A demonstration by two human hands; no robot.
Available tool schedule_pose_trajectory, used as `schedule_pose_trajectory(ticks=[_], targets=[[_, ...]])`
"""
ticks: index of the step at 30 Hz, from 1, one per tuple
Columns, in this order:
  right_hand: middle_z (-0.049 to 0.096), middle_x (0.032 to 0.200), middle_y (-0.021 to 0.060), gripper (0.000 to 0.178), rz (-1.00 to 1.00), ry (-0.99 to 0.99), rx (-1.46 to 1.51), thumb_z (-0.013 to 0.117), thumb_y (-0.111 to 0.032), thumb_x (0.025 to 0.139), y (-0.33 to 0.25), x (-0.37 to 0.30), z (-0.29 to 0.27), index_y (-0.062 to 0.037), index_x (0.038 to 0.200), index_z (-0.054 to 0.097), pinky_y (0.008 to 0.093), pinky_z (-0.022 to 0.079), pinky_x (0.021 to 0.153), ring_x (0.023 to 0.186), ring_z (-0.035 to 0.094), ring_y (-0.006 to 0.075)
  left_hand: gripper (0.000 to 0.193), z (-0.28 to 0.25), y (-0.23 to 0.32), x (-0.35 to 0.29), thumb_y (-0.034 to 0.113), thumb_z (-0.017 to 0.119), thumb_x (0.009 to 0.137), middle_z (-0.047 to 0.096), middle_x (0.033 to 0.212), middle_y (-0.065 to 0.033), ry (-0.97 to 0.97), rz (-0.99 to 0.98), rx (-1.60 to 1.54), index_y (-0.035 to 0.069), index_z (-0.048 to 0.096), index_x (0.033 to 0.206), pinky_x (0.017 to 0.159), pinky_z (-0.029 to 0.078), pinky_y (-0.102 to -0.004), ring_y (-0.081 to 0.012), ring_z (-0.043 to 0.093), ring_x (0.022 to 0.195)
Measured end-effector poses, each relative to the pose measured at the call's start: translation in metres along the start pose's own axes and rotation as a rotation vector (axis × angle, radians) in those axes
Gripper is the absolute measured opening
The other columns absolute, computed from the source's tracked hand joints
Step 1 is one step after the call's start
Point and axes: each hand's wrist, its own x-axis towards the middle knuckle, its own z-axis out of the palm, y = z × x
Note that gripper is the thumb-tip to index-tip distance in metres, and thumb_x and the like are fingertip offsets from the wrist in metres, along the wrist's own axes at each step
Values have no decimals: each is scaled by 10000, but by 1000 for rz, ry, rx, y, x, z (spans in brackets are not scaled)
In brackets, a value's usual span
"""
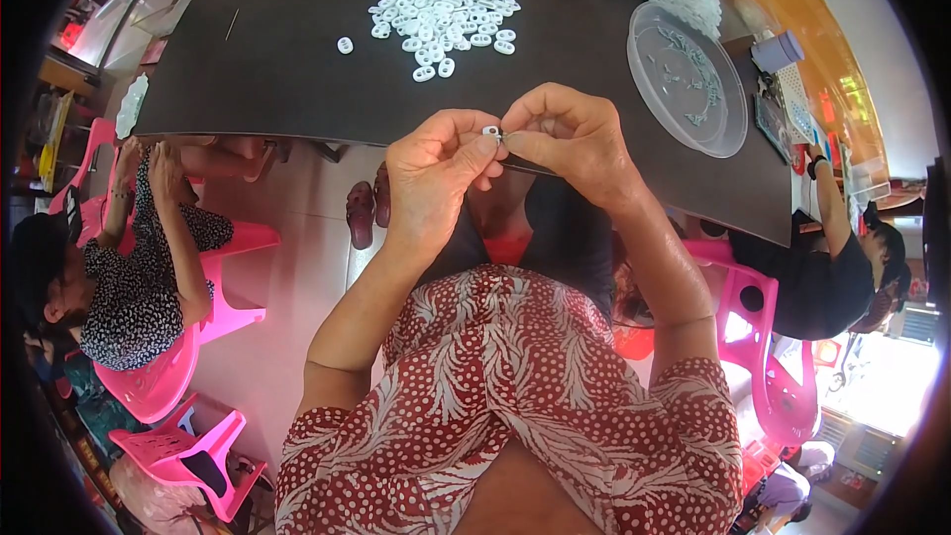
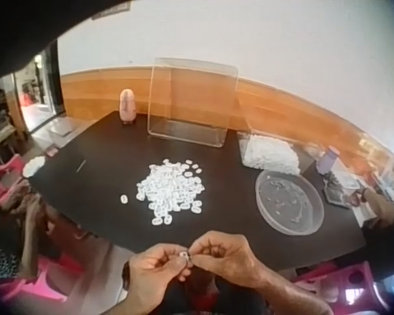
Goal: Assembling small plastic button-like components by hand at a workbench.
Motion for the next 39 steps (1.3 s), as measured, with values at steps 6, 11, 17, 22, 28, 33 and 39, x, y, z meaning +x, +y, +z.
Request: schedule_pose_trajectory(ticks=[6, 11, 17, 22, 28, 33, 39], targets=[[635, 773, 46, 89, 3, 20, 4, 632, 21, 789, 1, 0, 3, 33, 872, 600, 189, 479, 628, 709, 595, 63, 148, 0, -3, -3, 17, 583, 863, 639, 824, -50, 4, 69, 59, -28, 603, 1003, 562, 440, -166, -61, 569, 665], [635, 779, 51, 99, 10, 31, 18, 634, 22, 789, 0, 0, 7, 35, 881, 598, 192, 481, 631, 717, 601, 67, 149, -2, -1, -5, 18, 579, 866, 638, 831, -37, 17, 73, 100, -13, 605, 1009, 574, 435, -160, -52, 564, 677], [632, 780, 51, 112, -3, 27, 17, 638, 20, 790, 2, 0, 9, 41, 891, 595, 193, 481, 633, 718, 598, 67, 144, -2, -1, -8, 16, 576, 867, 634, 833, -32, 21, 67, 48, -10, 605, 1006, 575, 434, -158, -47, 559, 682], [626, 778, 43, 112, -4, 20, 15, 644, 13, 789, 4, 1, 11, 40, 889, 598, 194, 476, 629, 719, 590, 65, 134, -3, -1, -9, 13, 574, 867, 628, 827, -24, 35, 80, 90, -10, 610, 994, 574, 431, -159, -46, 551, 676], [623, 773, 41, 103, 25, 31, -10, 645, 17, 784, 6, 1, 16, 39, 876, 604, 191, 467, 629, 720, 583, 65, 122, -3, -8, -10, 10, 581, 862, 627, 805, -33, 89, 163, 284, -28, 618, 971, 566, 446, -171, -55, 554, 649], [623, 772, 43, 98, 40, 64, -30, 647, 27, 767, 8, 1, 18, 43, 855, 608, 200, 471, 633, 713, 581, 69, 110, -4, -7, -11, -13, 565, 858, 613, 774, -8, 96, 156, 306, -15, 624, 950, 556, 438, -174, -42, 535, 647], [586, 770, 76, 110, -83, 117, -232, 630, -15, 771, 19, 4, 22, 31, 864, 597, 250, 467, 620, 700, 585, 118, 125, -6, -2, -8, 7, 558, 870, 617, 794, -11, 105, 139, 181, -19, 626, 972, 561, 436, -172, -45, 540, 660]])
